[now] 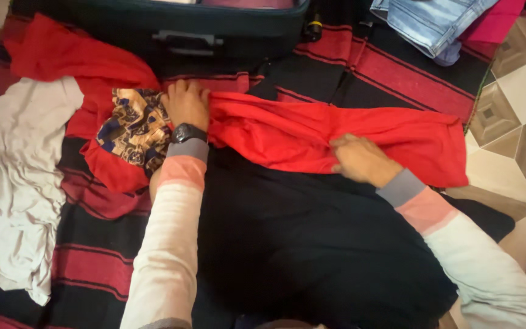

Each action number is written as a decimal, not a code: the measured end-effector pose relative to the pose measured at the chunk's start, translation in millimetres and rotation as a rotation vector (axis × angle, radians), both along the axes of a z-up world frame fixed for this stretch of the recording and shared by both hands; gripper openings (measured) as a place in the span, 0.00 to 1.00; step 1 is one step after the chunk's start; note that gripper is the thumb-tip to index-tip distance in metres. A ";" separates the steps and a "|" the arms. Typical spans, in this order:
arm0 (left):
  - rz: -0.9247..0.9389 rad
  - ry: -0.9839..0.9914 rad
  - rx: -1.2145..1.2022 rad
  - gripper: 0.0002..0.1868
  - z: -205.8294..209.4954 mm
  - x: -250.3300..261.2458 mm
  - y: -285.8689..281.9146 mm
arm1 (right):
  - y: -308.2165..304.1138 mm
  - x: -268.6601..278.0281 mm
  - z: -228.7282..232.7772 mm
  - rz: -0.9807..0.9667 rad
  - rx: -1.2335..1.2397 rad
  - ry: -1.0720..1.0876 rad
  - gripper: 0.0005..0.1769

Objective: The person folds a light blue shirt, black trousers, and a red garment by hand and places them into a suitcase while sitting on a rug.

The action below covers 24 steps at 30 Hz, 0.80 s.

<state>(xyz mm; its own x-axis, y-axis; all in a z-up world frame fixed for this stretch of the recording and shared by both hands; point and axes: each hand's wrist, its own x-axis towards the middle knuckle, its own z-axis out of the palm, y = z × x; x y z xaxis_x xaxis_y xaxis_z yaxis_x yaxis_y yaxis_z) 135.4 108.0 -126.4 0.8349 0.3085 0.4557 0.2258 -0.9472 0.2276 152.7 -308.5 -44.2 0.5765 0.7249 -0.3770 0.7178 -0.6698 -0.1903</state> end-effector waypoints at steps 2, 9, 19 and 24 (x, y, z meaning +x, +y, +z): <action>-0.105 0.074 -0.039 0.13 12.4 -3.5 -8.6 | -5.2 -6.5 -4.0 0.022 0.064 0.112 0.22; -0.339 0.339 0.038 0.18 28.1 -42.3 -49.6 | -10.2 14.1 -26.5 -0.244 0.030 0.209 0.13; 0.105 0.578 -0.180 0.19 -70.7 -29.4 -23.1 | -20.6 49.9 -73.0 -0.283 0.162 -0.086 0.32; 0.297 0.630 0.147 0.28 -41.2 -19.6 -24.2 | -35.0 63.0 -68.8 -0.354 0.128 0.156 0.34</action>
